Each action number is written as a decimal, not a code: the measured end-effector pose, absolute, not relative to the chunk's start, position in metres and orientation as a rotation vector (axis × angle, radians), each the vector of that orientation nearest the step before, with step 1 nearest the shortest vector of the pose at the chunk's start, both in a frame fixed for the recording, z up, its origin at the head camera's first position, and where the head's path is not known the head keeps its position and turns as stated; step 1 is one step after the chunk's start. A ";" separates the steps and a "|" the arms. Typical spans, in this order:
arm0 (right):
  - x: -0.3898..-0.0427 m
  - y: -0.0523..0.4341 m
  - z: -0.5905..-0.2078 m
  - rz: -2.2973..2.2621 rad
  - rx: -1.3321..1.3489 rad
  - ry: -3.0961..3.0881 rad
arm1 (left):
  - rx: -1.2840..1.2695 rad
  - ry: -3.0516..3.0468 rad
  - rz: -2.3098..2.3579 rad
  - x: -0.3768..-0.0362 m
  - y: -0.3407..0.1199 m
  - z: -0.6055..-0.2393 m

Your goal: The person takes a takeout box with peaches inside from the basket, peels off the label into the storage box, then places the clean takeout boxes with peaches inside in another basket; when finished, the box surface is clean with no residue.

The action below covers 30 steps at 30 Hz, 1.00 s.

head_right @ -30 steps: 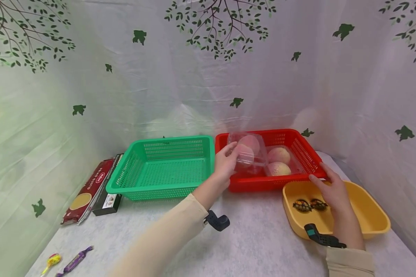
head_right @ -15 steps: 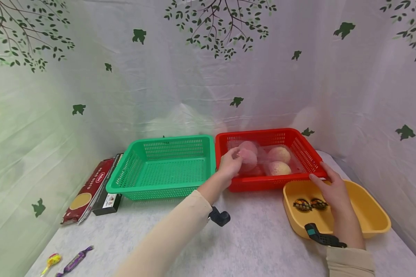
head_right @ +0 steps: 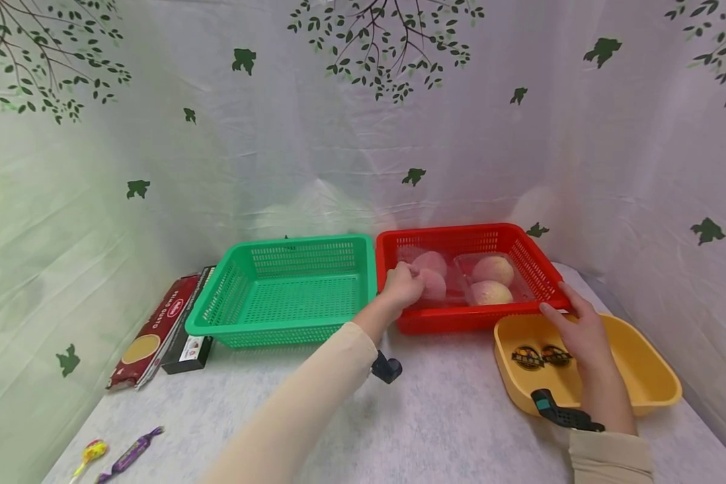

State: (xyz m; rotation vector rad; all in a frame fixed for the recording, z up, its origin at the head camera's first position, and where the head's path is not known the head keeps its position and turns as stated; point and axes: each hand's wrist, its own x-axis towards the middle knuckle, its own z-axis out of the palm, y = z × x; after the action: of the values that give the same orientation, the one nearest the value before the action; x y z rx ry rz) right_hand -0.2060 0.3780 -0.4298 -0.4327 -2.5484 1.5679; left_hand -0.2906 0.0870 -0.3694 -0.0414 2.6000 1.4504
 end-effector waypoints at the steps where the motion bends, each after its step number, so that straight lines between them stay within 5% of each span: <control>1: -0.206 0.378 -0.430 1.567 -0.433 -2.550 | -0.047 2.607 1.417 -0.291 0.087 -0.369; 16: -0.206 0.379 -0.431 1.563 -0.423 -2.572 | -0.065 2.330 1.641 -0.291 0.079 -0.372; 30: -0.190 0.364 -0.393 0.946 -0.247 -2.779 | 0.354 2.435 1.913 -0.236 0.037 -0.395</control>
State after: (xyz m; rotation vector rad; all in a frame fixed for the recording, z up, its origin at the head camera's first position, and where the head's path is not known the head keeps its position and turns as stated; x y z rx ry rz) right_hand -0.1898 0.3637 -0.3930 -0.2467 -2.7792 0.9465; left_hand -0.2363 0.0372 -0.3953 0.3537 2.4350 1.9132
